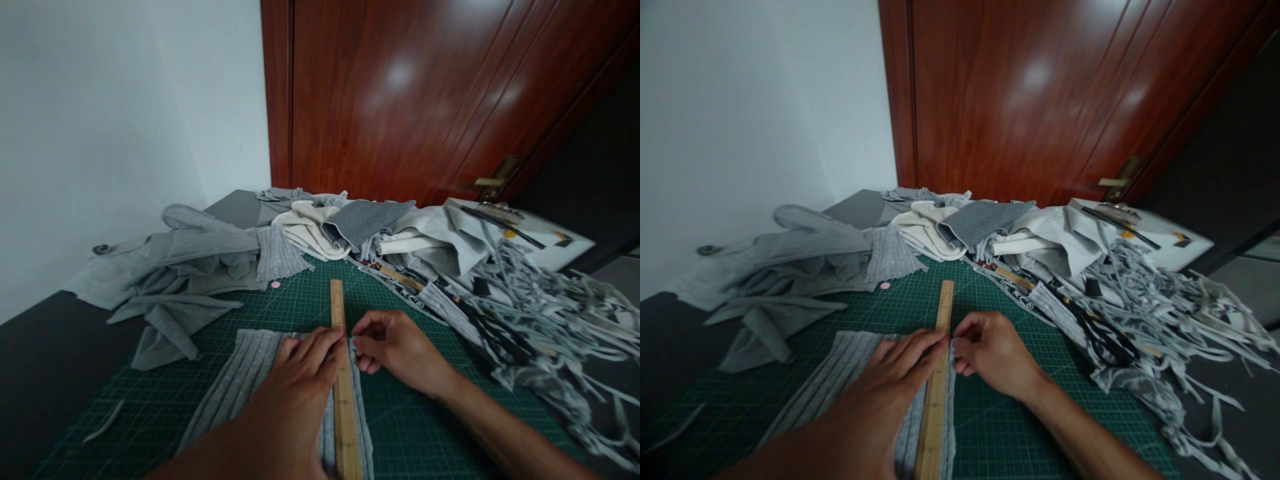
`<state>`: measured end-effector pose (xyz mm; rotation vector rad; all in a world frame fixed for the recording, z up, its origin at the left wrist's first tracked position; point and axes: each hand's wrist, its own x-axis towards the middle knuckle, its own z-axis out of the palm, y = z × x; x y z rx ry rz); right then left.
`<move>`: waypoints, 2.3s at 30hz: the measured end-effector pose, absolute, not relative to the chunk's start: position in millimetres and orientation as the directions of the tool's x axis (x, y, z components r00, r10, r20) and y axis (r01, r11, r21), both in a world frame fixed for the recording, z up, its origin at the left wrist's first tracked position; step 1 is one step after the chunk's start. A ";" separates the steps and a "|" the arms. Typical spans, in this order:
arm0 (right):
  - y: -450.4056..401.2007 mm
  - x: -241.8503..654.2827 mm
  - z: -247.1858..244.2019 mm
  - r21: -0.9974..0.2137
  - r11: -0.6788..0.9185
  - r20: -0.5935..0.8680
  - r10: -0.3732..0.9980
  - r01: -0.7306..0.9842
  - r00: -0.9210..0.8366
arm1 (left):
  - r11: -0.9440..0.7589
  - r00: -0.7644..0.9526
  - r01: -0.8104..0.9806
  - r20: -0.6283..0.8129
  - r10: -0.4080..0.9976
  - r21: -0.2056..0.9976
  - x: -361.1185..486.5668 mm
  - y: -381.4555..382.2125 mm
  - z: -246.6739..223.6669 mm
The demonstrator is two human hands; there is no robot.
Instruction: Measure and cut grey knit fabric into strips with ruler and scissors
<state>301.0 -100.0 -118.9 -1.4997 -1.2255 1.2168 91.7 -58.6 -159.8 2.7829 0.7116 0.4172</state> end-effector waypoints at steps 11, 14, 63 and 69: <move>-98.7 293.3 -116.4 -0.976 -0.031 -0.014 0.997 0.217 0.081 | -0.830 0.844 0.367 0.226 0.487 0.419 89.3 -59.5 -153.1; -102.3 295.5 -112.7 -0.985 0.001 0.018 0.995 0.172 0.097 | -0.821 0.842 0.369 0.216 0.494 0.435 89.7 -60.6 -148.5; -171.8 288.3 -106.9 -0.937 -0.092 -0.177 0.956 0.336 -0.232 | -0.780 0.885 0.373 0.059 0.462 0.502 83.6 -76.2 -103.0; -168.7 292.9 -109.4 -0.951 -0.054 -0.138 0.955 0.305 -0.261 | -0.780 0.878 0.372 0.082 0.472 0.503 82.5 -77.7 -101.8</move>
